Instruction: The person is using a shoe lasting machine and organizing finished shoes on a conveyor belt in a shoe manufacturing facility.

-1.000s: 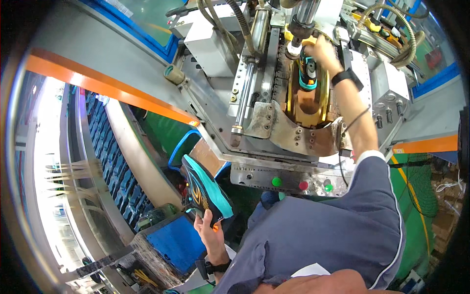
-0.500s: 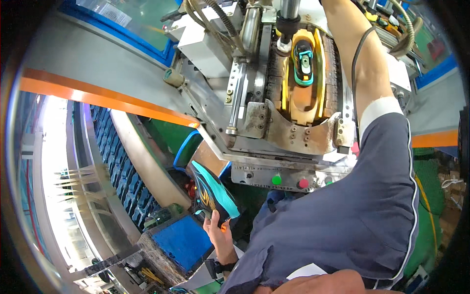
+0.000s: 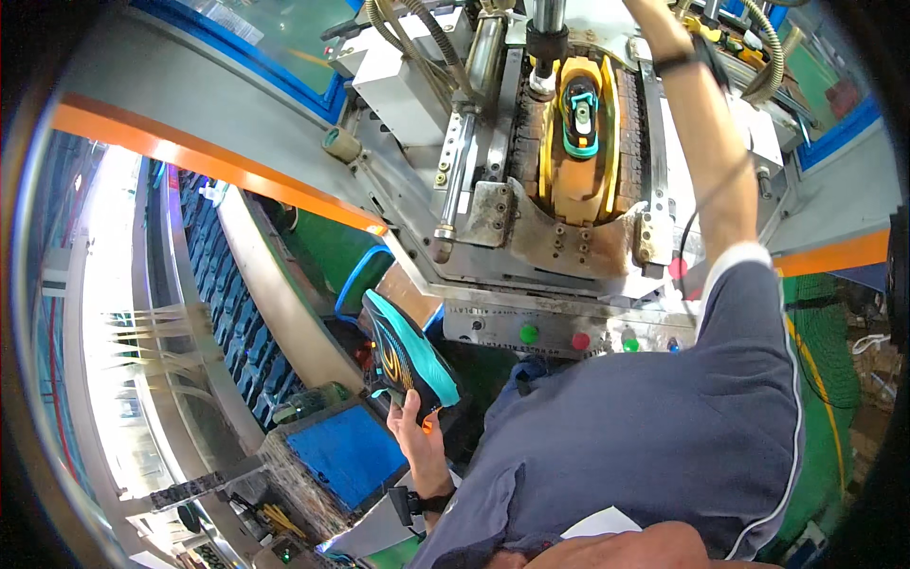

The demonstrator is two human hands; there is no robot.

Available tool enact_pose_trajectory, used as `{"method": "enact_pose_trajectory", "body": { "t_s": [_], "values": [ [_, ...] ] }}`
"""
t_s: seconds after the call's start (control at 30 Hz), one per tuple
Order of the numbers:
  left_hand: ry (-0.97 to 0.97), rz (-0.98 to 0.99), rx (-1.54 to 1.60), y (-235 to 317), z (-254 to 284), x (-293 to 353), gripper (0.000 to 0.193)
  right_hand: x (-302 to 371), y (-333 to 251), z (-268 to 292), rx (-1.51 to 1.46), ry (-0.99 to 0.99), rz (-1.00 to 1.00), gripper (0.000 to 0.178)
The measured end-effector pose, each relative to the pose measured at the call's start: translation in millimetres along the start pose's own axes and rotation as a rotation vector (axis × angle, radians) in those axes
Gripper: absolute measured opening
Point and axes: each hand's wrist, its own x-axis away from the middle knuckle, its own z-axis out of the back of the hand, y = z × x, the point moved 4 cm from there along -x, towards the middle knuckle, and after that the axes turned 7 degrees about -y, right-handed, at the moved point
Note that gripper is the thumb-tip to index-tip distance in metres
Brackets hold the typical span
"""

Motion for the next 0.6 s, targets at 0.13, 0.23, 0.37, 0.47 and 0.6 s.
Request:
{"method": "enact_pose_trajectory", "body": {
  "t_s": [0.13, 0.23, 0.37, 0.47, 0.6],
  "values": [
    [0.239, 0.049, -0.019, -8.9, 0.7, 23.5, 0.044, 219.3, -123.1, -35.9, -0.035, 0.012, 0.030, 0.017],
    [0.208, 0.090, 0.056, -16.5, -6.2, 19.4, 0.038, 358.5, -159.8, -95.9, -0.452, -0.333, 0.101, 0.012],
    [0.090, 0.011, -0.054, -20.0, -16.9, 22.2, 0.027, 481.2, -126.5, -173.8, -0.212, -0.705, -0.010, 0.012],
    [0.015, 0.060, 0.133, -22.7, -26.5, 16.7, 0.031, 529.1, -105.4, -216.6, -0.183, -0.908, -0.084, 0.018],
    [0.025, 0.055, 0.121, -28.1, -20.9, 33.7, 0.032, 555.5, -93.5, -238.1, -0.106, -1.017, -0.009, 0.018]
  ]
}}
